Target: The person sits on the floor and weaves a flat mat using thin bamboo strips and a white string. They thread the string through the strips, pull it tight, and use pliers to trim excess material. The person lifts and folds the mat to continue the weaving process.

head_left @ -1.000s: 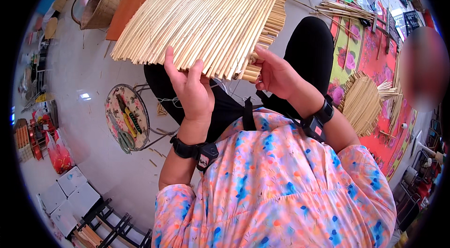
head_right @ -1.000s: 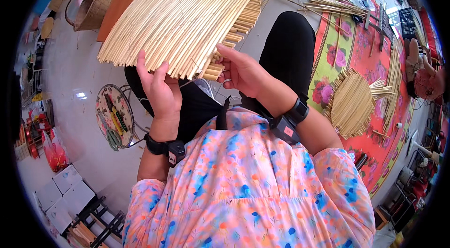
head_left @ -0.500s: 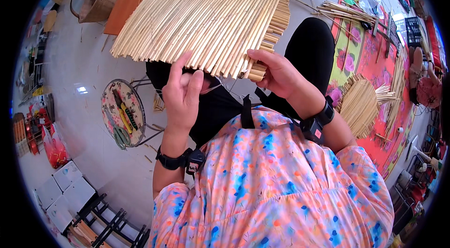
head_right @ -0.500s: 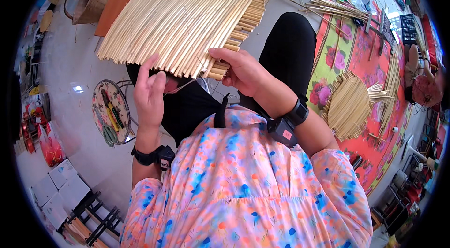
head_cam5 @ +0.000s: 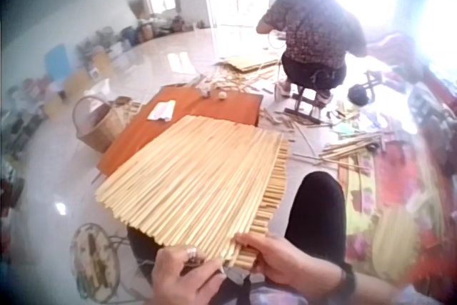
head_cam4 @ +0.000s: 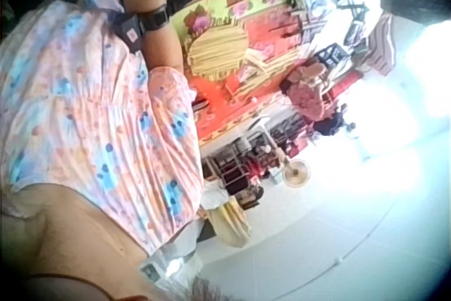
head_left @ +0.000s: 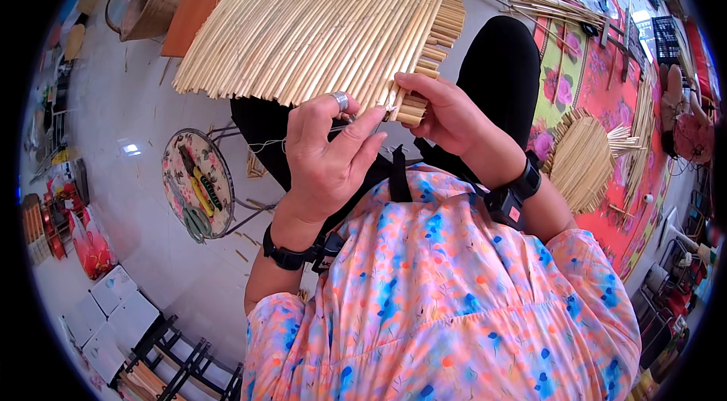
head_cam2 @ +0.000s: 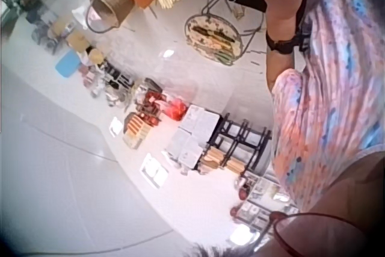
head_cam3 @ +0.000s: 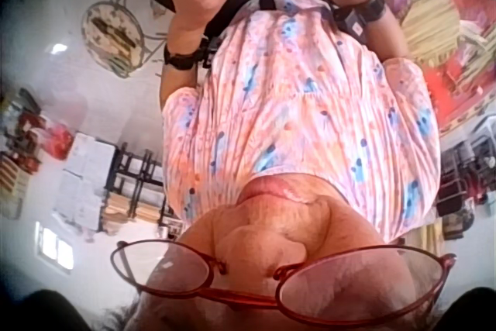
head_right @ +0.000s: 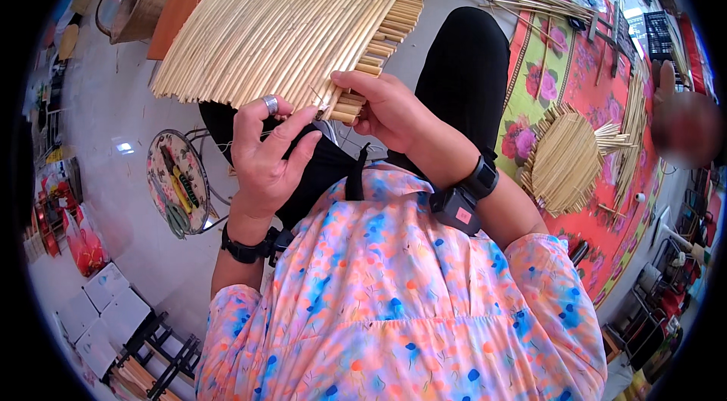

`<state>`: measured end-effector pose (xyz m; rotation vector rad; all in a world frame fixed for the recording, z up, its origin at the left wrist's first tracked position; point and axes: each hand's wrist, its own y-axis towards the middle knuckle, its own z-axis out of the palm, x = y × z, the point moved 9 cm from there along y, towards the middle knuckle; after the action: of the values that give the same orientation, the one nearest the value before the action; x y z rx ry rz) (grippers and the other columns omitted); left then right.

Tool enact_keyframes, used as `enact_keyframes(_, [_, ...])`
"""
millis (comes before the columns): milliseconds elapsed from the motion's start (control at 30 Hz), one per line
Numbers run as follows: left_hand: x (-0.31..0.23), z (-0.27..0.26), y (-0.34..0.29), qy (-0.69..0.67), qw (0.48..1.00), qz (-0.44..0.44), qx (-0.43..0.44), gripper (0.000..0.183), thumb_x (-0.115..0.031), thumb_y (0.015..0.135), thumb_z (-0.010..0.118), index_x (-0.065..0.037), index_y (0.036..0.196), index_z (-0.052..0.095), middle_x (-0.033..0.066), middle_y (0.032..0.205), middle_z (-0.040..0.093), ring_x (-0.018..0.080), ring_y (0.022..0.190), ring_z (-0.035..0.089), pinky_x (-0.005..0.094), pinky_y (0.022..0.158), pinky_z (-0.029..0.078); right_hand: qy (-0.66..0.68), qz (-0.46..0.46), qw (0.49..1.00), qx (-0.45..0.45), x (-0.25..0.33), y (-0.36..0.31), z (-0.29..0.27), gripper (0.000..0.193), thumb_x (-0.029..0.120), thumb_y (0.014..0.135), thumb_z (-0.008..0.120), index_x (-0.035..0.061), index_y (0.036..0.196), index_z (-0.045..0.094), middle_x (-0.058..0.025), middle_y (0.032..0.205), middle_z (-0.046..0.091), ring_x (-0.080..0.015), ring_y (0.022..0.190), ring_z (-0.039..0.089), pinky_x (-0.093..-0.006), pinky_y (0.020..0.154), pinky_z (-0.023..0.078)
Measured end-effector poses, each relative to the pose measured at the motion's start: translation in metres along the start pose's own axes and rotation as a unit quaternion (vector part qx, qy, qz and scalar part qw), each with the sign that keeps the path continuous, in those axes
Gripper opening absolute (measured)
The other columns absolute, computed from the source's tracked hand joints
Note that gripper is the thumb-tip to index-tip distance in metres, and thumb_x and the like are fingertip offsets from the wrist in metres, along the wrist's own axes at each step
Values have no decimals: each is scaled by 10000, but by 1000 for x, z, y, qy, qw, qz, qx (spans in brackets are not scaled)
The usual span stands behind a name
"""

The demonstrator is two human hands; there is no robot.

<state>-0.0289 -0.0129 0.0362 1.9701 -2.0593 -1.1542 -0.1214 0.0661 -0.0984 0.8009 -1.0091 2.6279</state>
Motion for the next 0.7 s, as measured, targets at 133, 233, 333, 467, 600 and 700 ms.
enact_keyframes(133, [-1,5,-1,3,1000,23,-4,316,-34,678,742,-83,983,675,79,910,521,231,807,521,329,688,435,23,3,1000,-6,-3,1,1,234,246,858,607,37,958,580,-28,756,619,-66,522,542,-175,367,345])
enact_keyframes(233, [-2,7,0,11,1000,26,4,317,-26,671,742,-84,975,673,72,906,528,229,808,521,330,685,432,34,3,999,-4,-7,4,-1,230,239,851,613,36,955,583,-32,758,621,-69,524,550,-180,362,348])
enact_keyframes(333, [-4,3,6,13,1000,18,22,333,-16,663,743,-80,981,668,71,919,540,227,803,524,327,684,431,21,-5,1000,-11,-3,2,-1,226,232,848,615,35,954,584,-30,760,622,-68,525,552,-179,361,349])
enact_keyframes(467, [-1,-11,11,19,1000,-3,10,336,-14,675,738,-57,998,657,80,942,556,234,825,541,323,716,446,2,-14,1000,-15,4,0,0,241,241,837,619,35,957,584,-23,758,621,-68,533,561,-177,364,356])
enact_keyframes(600, [12,-26,16,22,999,-36,-2,274,-14,734,704,-20,1002,645,109,967,568,252,878,571,322,779,469,-33,-21,998,-49,16,-8,-8,246,240,825,617,34,956,584,-21,754,616,-69,535,564,-178,365,357])
enact_keyframes(700, [10,-32,31,10,1000,-23,6,225,-3,757,676,-17,980,648,113,958,585,242,845,586,305,741,477,-54,-41,995,-70,27,-14,-15,231,222,822,608,33,953,587,-15,750,611,-68,529,558,-185,369,356])
